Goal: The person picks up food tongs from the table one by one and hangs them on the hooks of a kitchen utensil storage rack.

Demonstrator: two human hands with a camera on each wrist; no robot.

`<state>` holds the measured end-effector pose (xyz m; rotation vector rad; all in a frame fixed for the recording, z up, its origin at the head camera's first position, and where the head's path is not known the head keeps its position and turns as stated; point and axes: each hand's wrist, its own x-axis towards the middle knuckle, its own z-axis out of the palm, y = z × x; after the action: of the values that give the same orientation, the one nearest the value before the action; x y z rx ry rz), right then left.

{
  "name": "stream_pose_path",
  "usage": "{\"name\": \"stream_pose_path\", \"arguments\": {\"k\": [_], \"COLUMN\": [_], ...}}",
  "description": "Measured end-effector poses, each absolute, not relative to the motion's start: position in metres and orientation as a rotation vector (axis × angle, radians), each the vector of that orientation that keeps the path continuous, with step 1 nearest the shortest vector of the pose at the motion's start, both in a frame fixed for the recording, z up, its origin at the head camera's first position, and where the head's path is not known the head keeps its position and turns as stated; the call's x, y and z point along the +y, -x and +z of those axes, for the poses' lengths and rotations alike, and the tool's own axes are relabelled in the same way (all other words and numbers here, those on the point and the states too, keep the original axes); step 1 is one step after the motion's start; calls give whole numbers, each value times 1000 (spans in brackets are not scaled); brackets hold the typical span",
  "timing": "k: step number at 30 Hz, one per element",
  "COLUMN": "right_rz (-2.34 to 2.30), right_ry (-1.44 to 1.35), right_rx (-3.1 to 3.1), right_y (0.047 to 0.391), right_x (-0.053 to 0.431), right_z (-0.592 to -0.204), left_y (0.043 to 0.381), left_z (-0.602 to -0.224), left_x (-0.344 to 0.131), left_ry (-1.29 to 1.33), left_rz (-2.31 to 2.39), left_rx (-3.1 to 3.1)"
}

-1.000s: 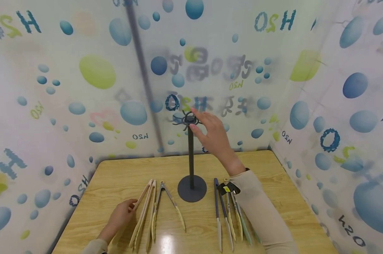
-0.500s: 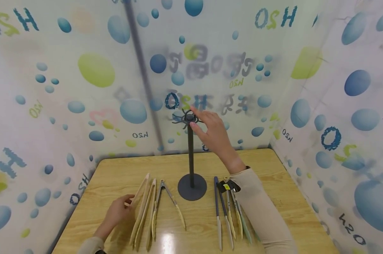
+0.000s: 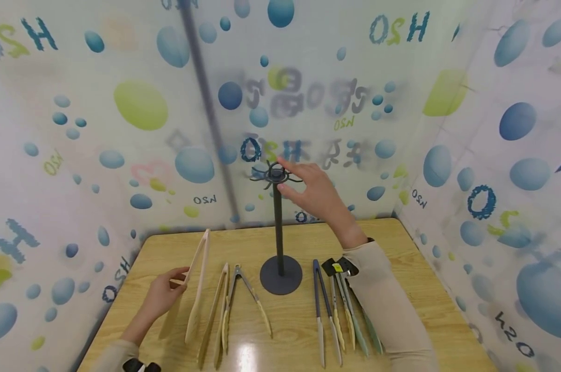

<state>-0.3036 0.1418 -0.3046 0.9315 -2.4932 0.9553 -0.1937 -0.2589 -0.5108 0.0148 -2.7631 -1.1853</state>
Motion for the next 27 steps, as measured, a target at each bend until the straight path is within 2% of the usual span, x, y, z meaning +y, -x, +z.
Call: {"name": "stream_pose_path", "arguments": {"k": [12,27], "right_rz": [1040,1068], "right_ry": [-915,-872], "right_rx": [-2590,-2629], "right_y": [302,301], "right_x": [147,145], "right_z": [-299,-297], "left_y": [207,217], "left_z": [-462,-438], "left_x": [-253,-233], "left_ry": [140,221], "left_rz": [-1304,-1572], "left_rx": [-2620,-2477]}}
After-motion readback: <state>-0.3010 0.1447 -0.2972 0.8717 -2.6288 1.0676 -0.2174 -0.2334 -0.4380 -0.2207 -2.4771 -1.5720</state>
